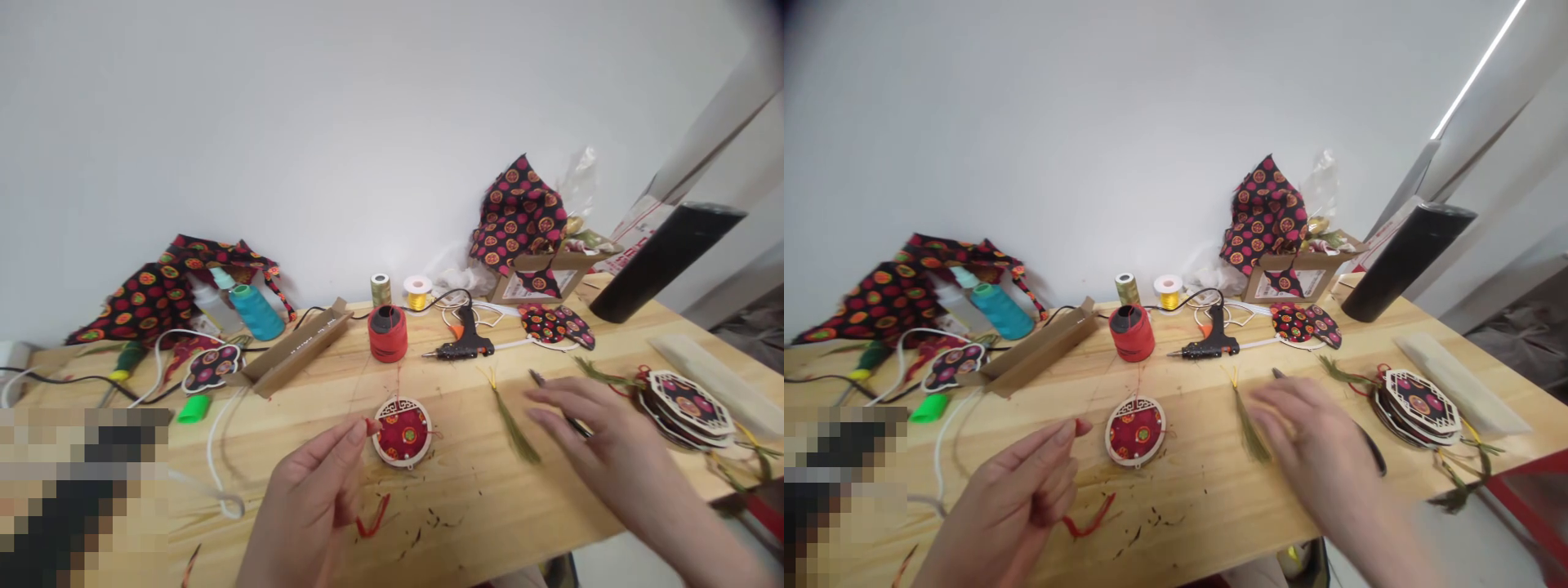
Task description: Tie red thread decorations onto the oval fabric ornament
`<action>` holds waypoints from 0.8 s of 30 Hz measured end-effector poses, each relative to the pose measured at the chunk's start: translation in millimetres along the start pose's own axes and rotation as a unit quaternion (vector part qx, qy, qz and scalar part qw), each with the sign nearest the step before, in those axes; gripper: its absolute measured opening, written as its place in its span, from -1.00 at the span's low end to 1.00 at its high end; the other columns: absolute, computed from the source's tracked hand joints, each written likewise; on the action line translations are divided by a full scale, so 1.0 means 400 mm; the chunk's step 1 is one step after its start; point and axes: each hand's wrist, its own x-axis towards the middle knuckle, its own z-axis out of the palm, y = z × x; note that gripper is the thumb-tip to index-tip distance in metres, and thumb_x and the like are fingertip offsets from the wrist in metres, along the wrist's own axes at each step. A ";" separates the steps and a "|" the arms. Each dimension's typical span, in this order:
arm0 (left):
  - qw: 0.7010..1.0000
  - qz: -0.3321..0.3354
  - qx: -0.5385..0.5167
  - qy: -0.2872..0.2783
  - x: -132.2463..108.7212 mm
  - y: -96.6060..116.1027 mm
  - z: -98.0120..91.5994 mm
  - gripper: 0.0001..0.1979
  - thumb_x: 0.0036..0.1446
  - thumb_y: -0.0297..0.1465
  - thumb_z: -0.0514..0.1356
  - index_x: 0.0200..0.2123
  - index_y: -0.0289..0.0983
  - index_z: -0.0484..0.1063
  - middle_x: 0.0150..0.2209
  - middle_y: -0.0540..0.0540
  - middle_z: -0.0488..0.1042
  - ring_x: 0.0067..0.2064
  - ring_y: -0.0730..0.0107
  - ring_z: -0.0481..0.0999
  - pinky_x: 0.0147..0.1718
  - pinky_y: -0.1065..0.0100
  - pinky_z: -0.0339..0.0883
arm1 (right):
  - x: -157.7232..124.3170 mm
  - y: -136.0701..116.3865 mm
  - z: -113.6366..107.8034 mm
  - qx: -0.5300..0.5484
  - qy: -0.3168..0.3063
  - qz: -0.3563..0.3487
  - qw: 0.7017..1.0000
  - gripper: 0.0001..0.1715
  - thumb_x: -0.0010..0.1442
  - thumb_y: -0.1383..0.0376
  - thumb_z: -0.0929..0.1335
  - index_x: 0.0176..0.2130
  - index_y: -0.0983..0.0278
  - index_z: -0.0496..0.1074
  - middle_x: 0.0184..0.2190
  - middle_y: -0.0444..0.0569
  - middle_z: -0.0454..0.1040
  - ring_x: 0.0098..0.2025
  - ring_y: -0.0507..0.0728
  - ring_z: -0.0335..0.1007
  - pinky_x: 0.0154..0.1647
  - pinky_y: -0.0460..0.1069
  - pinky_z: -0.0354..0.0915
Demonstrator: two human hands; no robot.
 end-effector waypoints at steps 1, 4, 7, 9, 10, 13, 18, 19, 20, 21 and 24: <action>1.000 -0.005 0.008 -0.009 -0.002 0.000 0.002 -0.79 -0.01 -0.27 0.27 -0.48 -0.32 0.48 -0.74 0.19 -0.02 -0.64 0.61 -0.14 -0.70 0.54 -0.12 | 0.011 -0.049 0.013 0.098 -0.020 -0.012 0.995 -0.77 0.15 0.21 0.30 -0.25 0.22 0.50 -0.26 0.03 0.48 -0.19 0.18 0.39 -0.16 0.07 0.31; 0.998 -0.024 0.036 -0.036 -0.011 -0.001 0.013 -0.77 -0.01 -0.26 0.25 -0.53 -0.31 0.46 -0.76 0.19 -0.01 -0.65 0.61 -0.15 -0.70 0.51 -0.16 | 0.042 -0.177 0.059 0.337 -0.096 -0.017 0.937 -0.67 0.07 0.23 0.40 -0.11 0.18 0.45 -0.24 -0.04 0.45 -0.20 0.09 0.36 -0.18 0.00 0.32; 0.997 -0.035 0.051 -0.055 -0.022 -0.001 0.024 -0.69 -0.03 -0.25 0.25 -0.68 -0.29 0.36 -0.80 0.17 0.02 -0.68 0.61 -0.12 -0.69 0.49 -0.13 | 0.061 -0.241 0.096 0.457 -0.176 -0.024 0.871 -0.50 -0.06 0.25 0.48 -0.07 0.17 0.44 -0.25 -0.07 0.42 -0.20 0.07 0.34 -0.10 0.02 0.30; 0.995 -0.042 0.057 -0.063 -0.028 0.000 0.028 -0.67 -0.03 -0.23 0.25 -0.71 -0.29 0.35 -0.81 0.16 0.03 -0.69 0.60 -0.11 -0.68 0.47 -0.14 | 0.065 -0.252 0.111 0.482 -0.200 -0.018 0.853 -0.54 -0.10 0.27 0.50 -0.13 0.17 0.49 -0.27 -0.08 0.39 -0.21 0.07 0.33 -0.09 0.04 0.30; 0.995 -0.043 0.060 -0.066 -0.030 0.000 0.028 -0.67 -0.04 -0.23 0.25 -0.70 -0.29 0.36 -0.82 0.16 0.03 -0.69 0.60 -0.11 -0.67 0.47 -0.15 | 0.066 -0.253 0.115 0.485 -0.203 -0.014 0.850 -0.58 -0.10 0.28 0.50 -0.17 0.18 0.51 -0.28 -0.08 0.39 -0.21 0.07 0.33 -0.09 0.04 0.30; 0.994 -0.042 0.072 -0.072 -0.032 -0.004 0.028 -0.68 -0.04 -0.23 0.25 -0.69 -0.29 0.39 -0.82 0.15 0.04 -0.69 0.60 -0.11 -0.66 0.45 -0.19 | 0.065 -0.253 0.119 0.478 -0.196 -0.004 0.856 -0.70 -0.08 0.33 0.49 -0.25 0.18 0.55 -0.33 -0.08 0.38 -0.22 0.07 0.31 -0.13 0.04 0.30; 0.992 -0.047 0.074 -0.088 -0.031 -0.014 0.024 -0.74 -0.02 -0.25 0.23 -0.59 -0.30 0.45 -0.82 0.16 0.04 -0.68 0.59 -0.12 -0.66 0.43 -0.20 | 0.063 -0.255 0.124 0.468 -0.166 -0.002 0.868 -0.85 -0.07 0.39 0.48 -0.40 0.17 0.57 -0.41 -0.11 0.39 -0.28 0.05 0.33 -0.21 0.01 0.30; 0.992 -0.053 0.066 -0.091 -0.031 -0.016 0.024 -0.75 -0.01 -0.25 0.23 -0.58 -0.30 0.45 -0.81 0.16 0.04 -0.68 0.59 -0.12 -0.66 0.43 -0.19 | 0.063 -0.255 0.126 0.469 -0.154 -0.003 0.870 -0.85 -0.08 0.39 0.48 -0.41 0.17 0.57 -0.42 -0.12 0.40 -0.28 0.05 0.33 -0.22 0.00 0.30; 0.992 -0.058 0.055 -0.095 -0.030 -0.017 0.023 -0.76 -0.01 -0.25 0.23 -0.58 -0.30 0.44 -0.80 0.17 0.04 -0.68 0.59 -0.12 -0.66 0.43 -0.19 | 0.061 -0.255 0.129 0.468 -0.141 -0.005 0.872 -0.86 -0.08 0.39 0.49 -0.43 0.17 0.57 -0.43 -0.12 0.41 -0.29 0.05 0.33 -0.22 0.00 0.30; 0.992 -0.064 0.041 -0.100 -0.030 -0.018 0.022 -0.75 0.00 -0.26 0.23 -0.59 -0.29 0.42 -0.80 0.17 0.03 -0.68 0.59 -0.12 -0.66 0.42 -0.19 | 0.060 -0.254 0.131 0.465 -0.129 -0.008 0.876 -0.87 -0.08 0.39 0.49 -0.43 0.18 0.56 -0.43 -0.12 0.41 -0.29 0.05 0.33 -0.23 -0.01 0.30; 0.990 -0.084 -0.010 -0.116 -0.031 -0.018 0.019 -0.66 0.01 -0.27 0.21 -0.70 -0.26 0.27 -0.76 0.16 -0.01 -0.67 0.58 -0.12 -0.65 0.41 -0.18 | 0.055 -0.251 0.134 0.443 -0.100 -0.032 0.890 -0.88 -0.05 0.40 0.47 -0.44 0.18 0.56 -0.44 -0.12 0.42 -0.29 0.05 0.33 -0.24 -0.01 0.30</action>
